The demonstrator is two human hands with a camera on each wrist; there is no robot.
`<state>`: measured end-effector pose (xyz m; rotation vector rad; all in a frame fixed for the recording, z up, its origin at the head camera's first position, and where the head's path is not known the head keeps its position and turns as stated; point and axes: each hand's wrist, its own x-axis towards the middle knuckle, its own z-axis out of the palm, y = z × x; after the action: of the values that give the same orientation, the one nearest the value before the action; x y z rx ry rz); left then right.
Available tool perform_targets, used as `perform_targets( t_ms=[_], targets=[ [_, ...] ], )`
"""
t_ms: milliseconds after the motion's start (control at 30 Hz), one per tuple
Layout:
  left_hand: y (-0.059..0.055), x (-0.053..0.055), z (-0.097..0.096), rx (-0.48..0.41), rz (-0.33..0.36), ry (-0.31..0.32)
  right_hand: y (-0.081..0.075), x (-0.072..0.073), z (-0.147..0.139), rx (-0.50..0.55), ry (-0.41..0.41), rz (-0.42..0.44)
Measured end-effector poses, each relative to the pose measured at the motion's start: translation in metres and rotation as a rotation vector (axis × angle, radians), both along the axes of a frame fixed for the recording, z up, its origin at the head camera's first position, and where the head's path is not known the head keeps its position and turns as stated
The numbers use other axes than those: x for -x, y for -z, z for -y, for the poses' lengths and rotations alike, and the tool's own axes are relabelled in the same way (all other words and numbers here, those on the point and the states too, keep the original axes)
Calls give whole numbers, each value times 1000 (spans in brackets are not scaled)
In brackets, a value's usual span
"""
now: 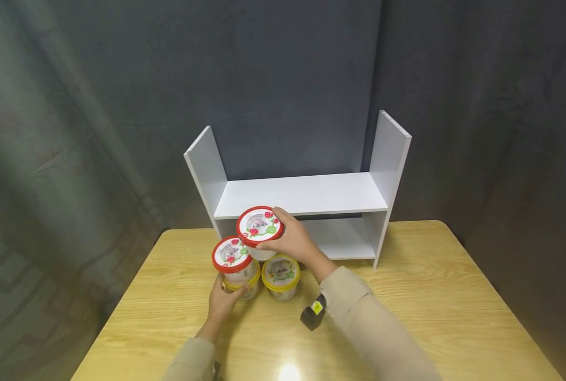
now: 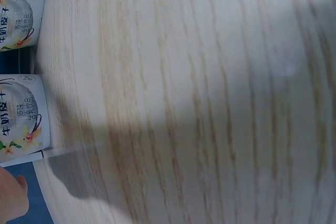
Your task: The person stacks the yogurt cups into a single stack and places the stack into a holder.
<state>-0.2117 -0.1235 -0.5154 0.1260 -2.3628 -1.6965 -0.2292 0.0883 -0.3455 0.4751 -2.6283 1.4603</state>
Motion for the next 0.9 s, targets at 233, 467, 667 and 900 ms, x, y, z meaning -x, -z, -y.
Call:
perform_targets(
  t_ms=[233, 467, 667, 900],
  targets=[
    [1, -1, 0, 3, -32, -7, -8, 5, 20, -35, -40, -31],
    [-3, -4, -1, 0, -50, -6, -9, 11, 38, -1, -60, 7],
    [-4, -4, -2, 6, -55, -2, -7, 13, 51, -4, -81, 21],
    [-3, -3, -3, 1, -62, 7, -4, 13, 60, -31, -84, 35]
  ],
)
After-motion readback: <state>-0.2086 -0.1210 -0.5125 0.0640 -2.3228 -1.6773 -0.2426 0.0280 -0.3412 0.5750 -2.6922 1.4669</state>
